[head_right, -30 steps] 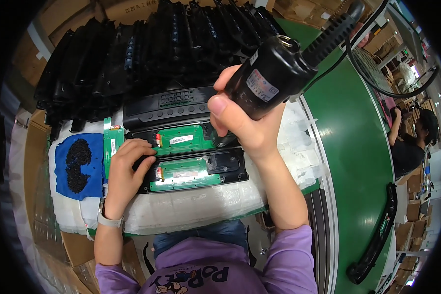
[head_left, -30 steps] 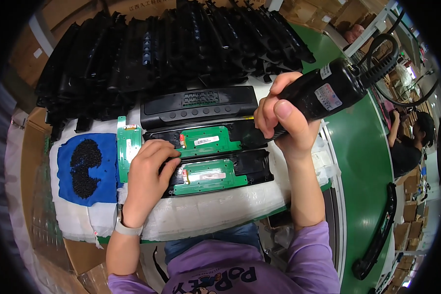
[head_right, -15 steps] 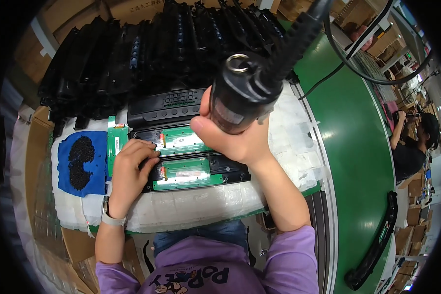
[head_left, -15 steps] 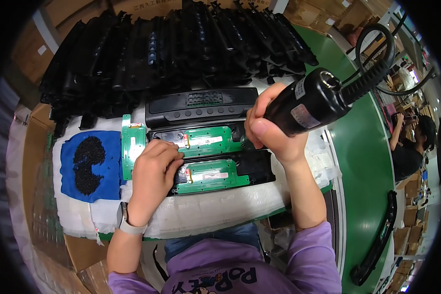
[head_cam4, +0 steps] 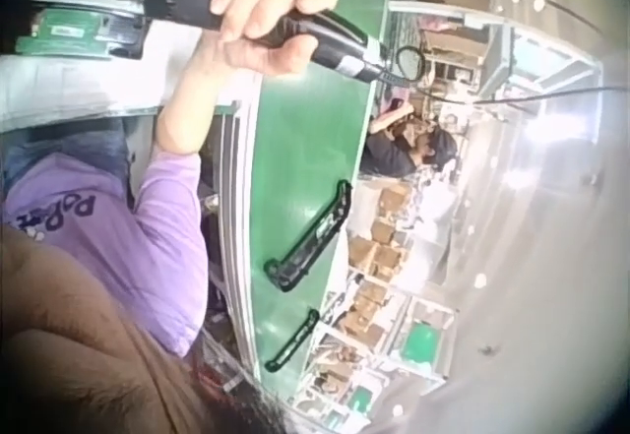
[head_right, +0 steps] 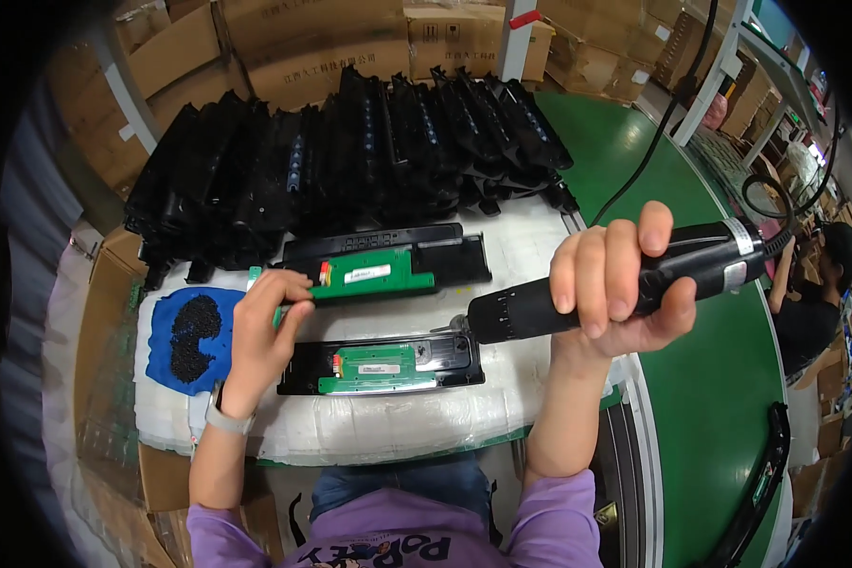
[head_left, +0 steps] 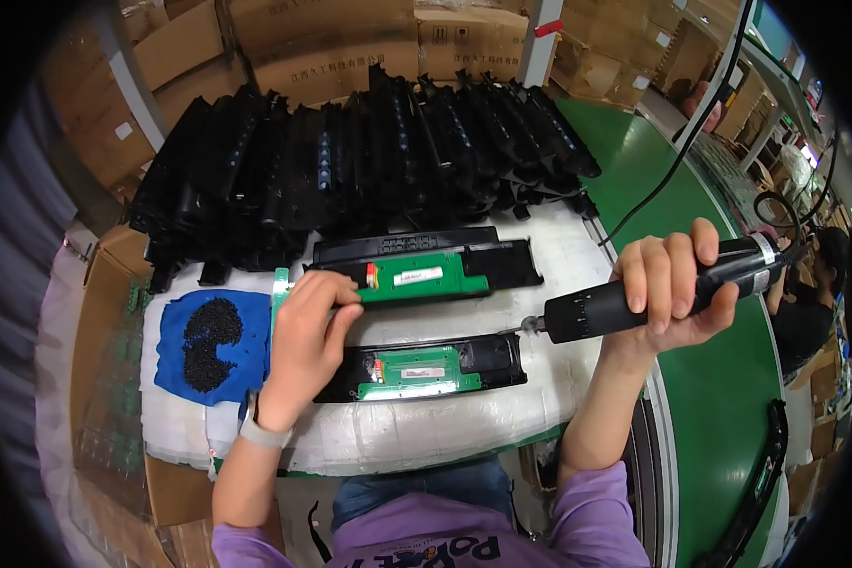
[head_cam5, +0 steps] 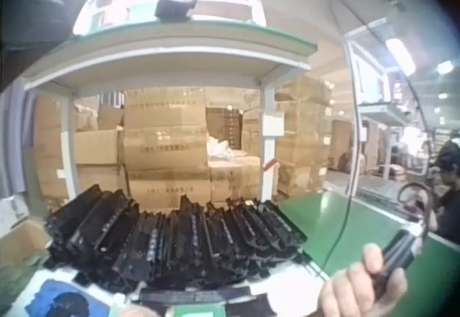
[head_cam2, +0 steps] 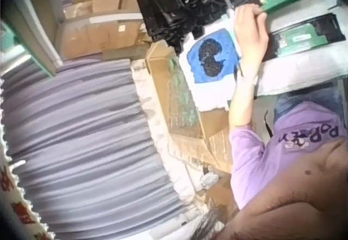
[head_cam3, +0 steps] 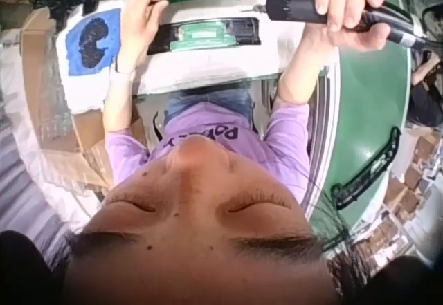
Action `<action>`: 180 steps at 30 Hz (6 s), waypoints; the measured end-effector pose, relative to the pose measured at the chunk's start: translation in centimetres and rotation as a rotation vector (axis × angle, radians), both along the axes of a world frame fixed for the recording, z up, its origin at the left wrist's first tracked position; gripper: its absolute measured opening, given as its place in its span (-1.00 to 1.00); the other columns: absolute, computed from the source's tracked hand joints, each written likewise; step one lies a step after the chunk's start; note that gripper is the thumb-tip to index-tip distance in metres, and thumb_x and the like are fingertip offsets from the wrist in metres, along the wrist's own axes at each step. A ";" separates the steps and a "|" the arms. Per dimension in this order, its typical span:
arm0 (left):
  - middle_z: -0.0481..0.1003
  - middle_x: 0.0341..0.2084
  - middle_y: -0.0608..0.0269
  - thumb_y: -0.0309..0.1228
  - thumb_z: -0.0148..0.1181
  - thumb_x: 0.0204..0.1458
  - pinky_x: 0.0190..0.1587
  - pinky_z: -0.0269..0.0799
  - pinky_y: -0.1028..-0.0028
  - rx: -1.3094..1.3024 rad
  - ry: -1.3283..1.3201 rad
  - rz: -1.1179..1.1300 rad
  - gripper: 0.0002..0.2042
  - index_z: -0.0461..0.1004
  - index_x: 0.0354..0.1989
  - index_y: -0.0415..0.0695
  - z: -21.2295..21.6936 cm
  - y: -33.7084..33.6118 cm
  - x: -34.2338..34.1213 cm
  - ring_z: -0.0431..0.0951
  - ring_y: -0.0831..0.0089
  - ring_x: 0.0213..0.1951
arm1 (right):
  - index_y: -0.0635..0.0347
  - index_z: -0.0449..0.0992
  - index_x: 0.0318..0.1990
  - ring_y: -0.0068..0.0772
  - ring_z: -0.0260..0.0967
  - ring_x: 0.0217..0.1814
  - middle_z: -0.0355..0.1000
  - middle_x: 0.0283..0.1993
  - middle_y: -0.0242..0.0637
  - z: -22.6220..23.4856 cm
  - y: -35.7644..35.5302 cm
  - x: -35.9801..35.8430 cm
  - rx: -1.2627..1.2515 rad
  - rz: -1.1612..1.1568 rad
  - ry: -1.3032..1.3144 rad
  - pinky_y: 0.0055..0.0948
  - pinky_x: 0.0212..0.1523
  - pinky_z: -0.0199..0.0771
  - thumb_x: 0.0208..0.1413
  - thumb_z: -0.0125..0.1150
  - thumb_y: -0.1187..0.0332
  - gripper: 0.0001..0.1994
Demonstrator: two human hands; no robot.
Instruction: Assembling toner cartridges by installing components and securing them with an electric screwdriver.
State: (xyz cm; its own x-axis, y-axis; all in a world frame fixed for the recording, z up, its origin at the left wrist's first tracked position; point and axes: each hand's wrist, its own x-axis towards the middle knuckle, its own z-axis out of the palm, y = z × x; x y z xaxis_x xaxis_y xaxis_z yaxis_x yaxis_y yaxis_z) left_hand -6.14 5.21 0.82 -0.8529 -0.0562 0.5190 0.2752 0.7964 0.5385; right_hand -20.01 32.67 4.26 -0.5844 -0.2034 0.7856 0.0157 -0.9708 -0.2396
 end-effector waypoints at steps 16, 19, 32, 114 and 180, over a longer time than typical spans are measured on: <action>0.49 -0.47 0.15 -0.55 0.22 -0.19 -0.31 0.39 0.35 -0.188 -0.001 0.080 -0.90 0.45 -0.49 -0.24 -3.8 -1.9 -4.6 0.47 0.17 -0.35 | 0.25 0.21 -0.14 -0.50 0.19 -0.73 0.23 -0.64 -0.34 -1.6 -2.4 -0.1 0.187 -0.047 -0.003 -0.39 -0.48 0.37 0.04 0.06 0.22 -0.66; 0.49 -0.36 0.15 -0.50 0.23 -0.18 -0.20 0.37 0.32 -0.225 -0.020 0.082 -0.86 0.45 -0.42 -0.23 -3.7 -2.3 -4.2 0.47 0.17 -0.25 | 0.24 0.23 -0.14 -0.54 0.18 -0.73 0.22 -0.63 -0.39 -1.8 -3.1 -0.2 0.237 -0.071 -0.004 -0.42 -0.48 0.35 0.06 0.05 0.20 -0.67; 0.44 -0.23 0.14 -0.41 0.31 -0.27 -0.22 0.42 0.34 -0.398 -0.196 -0.358 -0.74 0.46 -0.36 -0.19 -3.1 2.9 3.4 0.45 0.18 -0.15 | 0.25 0.21 -0.10 -0.51 0.20 -0.69 0.24 -0.59 -0.35 -1.7 -2.8 -0.1 0.249 0.006 0.048 -0.38 -0.43 0.37 0.08 0.05 0.16 -0.62; 0.53 -0.46 0.18 -0.49 0.16 0.03 -0.41 0.41 0.65 1.467 -0.680 -0.192 -0.85 0.50 -0.24 -0.28 -2.9 -1.6 2.9 0.46 0.61 -0.51 | 0.15 0.23 -0.13 -0.54 0.11 -0.72 0.17 -0.63 -0.42 -1.4 -12.6 5.2 0.288 -0.126 -0.128 -0.42 -0.52 0.27 0.13 -0.05 0.05 -0.64; 0.55 -0.45 0.11 -0.68 0.20 -0.10 -0.27 0.47 0.63 1.030 -0.438 -0.105 -0.87 0.45 -0.34 -0.35 -3.1 -2.9 2.6 0.57 0.49 -0.36 | 0.24 0.27 -0.23 -0.49 0.16 -0.78 0.23 -0.69 -0.31 -0.8 -16.3 2.3 0.383 0.132 -0.271 -0.39 -0.63 0.30 0.07 0.01 0.27 -0.77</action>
